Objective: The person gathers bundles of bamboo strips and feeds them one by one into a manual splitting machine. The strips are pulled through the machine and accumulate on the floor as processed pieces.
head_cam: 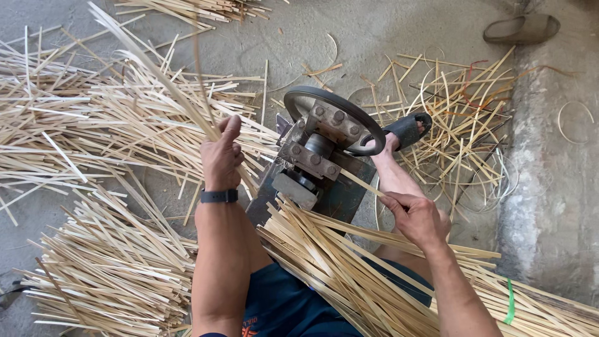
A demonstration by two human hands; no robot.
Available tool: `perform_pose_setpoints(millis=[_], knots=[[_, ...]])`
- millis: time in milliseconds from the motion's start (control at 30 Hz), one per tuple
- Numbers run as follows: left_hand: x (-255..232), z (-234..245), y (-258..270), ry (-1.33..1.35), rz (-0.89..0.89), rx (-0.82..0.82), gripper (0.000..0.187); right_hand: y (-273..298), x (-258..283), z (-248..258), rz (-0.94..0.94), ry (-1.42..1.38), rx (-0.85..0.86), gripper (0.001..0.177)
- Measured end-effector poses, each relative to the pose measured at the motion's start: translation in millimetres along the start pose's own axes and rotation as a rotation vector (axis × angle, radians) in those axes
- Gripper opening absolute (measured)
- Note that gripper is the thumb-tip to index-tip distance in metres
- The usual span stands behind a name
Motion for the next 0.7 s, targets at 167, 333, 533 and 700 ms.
perform_pose_setpoints(millis=[167, 333, 533, 700], knots=[[12, -16, -6, 0.119, 0.102, 0.05, 0.04, 2, -30, -22, -0.213, -0.108, 0.255, 0.027], [10, -16, -4, 0.119, 0.049, 0.124, 0.034, 31, -36, -9, -0.009, -0.056, 0.345, 0.018], [4, -15, 1, 0.1, 0.032, 0.148, 0.03, 53, -31, 1, -0.085, -0.013, 0.409, 0.017], [1, -15, 3, 0.086, 0.037, 0.134, 0.029, 60, -21, 9, 0.069, 0.067, 0.382, 0.03]])
Point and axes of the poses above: each hand's wrist, its own y-axis away from the middle knuckle, its own z-axis out of the back of the hand, x = y × z, the point moved 3 cm from there along -y, towards the middle knuckle
